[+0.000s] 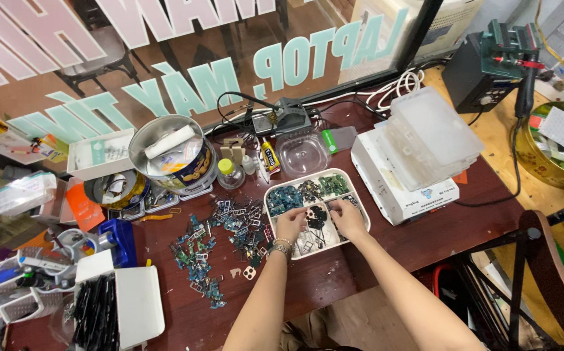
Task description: The person sorts small electronic components from a pile on a workbench into a compartmentalized tray. They pick up individual pieces, separate them, and place them into different sections of the tray. The workbench is cluttered with tools, containers, and other electronic parts.
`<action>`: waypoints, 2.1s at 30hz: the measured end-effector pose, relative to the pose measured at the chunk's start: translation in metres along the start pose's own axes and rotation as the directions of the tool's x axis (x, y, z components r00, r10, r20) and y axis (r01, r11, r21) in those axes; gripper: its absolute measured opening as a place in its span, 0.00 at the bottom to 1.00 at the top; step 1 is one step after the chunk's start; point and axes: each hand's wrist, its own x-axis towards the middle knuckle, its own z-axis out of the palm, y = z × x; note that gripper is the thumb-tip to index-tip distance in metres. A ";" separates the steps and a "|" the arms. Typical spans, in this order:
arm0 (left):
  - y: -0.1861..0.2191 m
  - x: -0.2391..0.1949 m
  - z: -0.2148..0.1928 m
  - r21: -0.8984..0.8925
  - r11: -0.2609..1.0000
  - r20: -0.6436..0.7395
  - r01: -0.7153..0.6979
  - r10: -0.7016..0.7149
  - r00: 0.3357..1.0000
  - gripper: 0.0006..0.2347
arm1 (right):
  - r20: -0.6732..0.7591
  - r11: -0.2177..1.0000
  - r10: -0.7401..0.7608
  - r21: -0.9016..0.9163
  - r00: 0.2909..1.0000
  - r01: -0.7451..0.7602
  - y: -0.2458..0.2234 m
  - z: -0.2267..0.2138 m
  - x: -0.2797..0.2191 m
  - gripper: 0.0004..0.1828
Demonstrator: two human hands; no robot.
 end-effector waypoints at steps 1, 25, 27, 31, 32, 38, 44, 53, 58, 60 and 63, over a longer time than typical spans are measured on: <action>0.002 -0.001 -0.013 0.001 1.000 -0.047 -0.002 0.002 0.999 0.09 | 0.053 0.999 -0.002 0.040 0.999 0.000 -0.010 0.006 0.003 0.16; 0.053 -0.131 -0.164 0.669 0.677 -0.392 0.307 -0.028 0.919 0.05 | 0.591 0.315 -0.510 -0.548 0.625 0.775 -0.155 0.120 -0.044 0.11; 0.056 -0.137 -0.167 0.715 0.631 -0.343 0.300 -0.057 0.937 0.07 | 0.599 0.310 -0.508 -0.543 0.619 0.780 -0.156 0.120 -0.043 0.11; 0.056 -0.143 -0.162 0.855 0.452 -0.239 0.256 -0.096 0.966 0.15 | 0.576 0.358 -0.542 -0.500 0.612 0.788 -0.159 0.120 -0.039 0.09; 0.053 -0.144 -0.159 0.881 0.414 -0.225 0.230 -0.062 0.972 0.16 | 0.577 0.386 -0.535 -0.483 0.617 0.786 -0.160 0.119 -0.038 0.09; 0.024 -0.131 -0.156 0.894 0.383 -0.238 0.234 -0.038 0.971 0.08 | 0.587 0.768 -0.306 -0.314 0.750 0.559 -0.147 0.117 -0.025 0.07; 0.033 -0.138 -0.159 0.839 0.481 -0.256 0.255 -0.064 0.964 0.09 | 0.548 0.979 -0.181 0.181 0.817 0.095 -0.114 0.129 -0.002 0.13; 0.030 -0.135 -0.147 0.900 0.369 -0.232 0.231 -0.040 0.972 0.18 | 0.653 0.866 0.051 0.348 0.755 -0.359 -0.108 0.123 0.001 0.18; 0.005 -0.118 -0.158 0.725 0.596 -0.294 0.344 -0.183 0.938 0.12 | 0.665 0.838 0.080 0.359 0.743 -0.411 -0.106 0.118 0.001 0.17; 0.002 -0.107 -0.163 0.386 0.821 -0.292 0.421 -0.325 0.900 0.13 | 0.677 0.793 0.087 0.397 0.731 -0.462 -0.102 0.117 0.002 0.15; 0.007 -0.079 -0.153 -0.301 0.920 -0.130 0.253 -0.302 0.944 0.14 | 0.664 0.766 0.071 0.442 0.744 -0.467 -0.093 0.117 0.005 0.13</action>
